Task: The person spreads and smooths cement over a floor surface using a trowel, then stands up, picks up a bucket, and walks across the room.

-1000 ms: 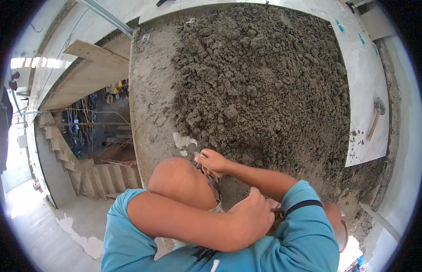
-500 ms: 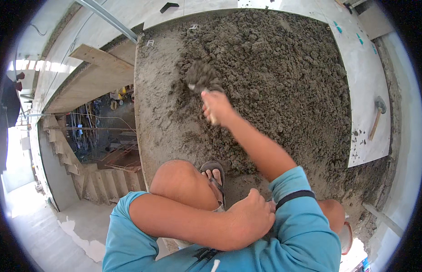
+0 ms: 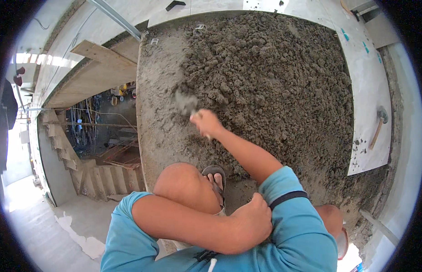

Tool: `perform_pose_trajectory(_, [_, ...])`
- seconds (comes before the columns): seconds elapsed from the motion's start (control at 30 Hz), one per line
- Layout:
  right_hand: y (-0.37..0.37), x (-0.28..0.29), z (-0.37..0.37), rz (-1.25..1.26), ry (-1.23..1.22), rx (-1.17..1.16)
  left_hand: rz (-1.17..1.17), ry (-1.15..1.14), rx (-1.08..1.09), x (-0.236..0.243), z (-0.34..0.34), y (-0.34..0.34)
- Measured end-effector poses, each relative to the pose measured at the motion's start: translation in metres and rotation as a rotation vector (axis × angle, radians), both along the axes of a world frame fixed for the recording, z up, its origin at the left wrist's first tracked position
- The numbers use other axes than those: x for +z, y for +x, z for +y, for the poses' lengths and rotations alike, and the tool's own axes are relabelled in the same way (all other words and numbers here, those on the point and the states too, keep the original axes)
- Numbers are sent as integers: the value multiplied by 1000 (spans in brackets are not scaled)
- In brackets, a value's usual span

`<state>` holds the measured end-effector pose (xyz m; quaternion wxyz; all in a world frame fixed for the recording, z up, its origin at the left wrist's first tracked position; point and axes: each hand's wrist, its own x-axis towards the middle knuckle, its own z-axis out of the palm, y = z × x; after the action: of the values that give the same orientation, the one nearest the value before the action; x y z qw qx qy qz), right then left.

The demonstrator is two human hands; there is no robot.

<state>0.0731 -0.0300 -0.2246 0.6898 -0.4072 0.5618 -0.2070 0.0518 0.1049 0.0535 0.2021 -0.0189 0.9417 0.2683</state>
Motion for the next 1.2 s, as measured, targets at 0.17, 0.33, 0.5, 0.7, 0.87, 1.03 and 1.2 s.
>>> perform_pose_trajectory(0.17, [-9,5,-70,-190,116,-308,12,-8,104,-1,-9,14])
perform_pose_trajectory(0.33, [-42,22,-149,-375,338,-470,26,72,52,-8,-10,9])
perform_pose_trajectory(0.5, [-88,49,-203,-445,241,-473,126,76,98,-15,-8,5])
perform_pose_trajectory(0.7, [-97,75,-147,-216,221,39,50,62,78,-21,-18,6])
perform_pose_trajectory(0.87, [-128,85,-53,83,200,590,182,13,147,-18,-18,4])
perform_pose_trajectory(1.03, [-158,60,-43,185,130,446,99,40,73,-12,-18,0])
perform_pose_trajectory(1.2, [-157,61,-106,163,71,242,43,58,43,-17,-14,-8])
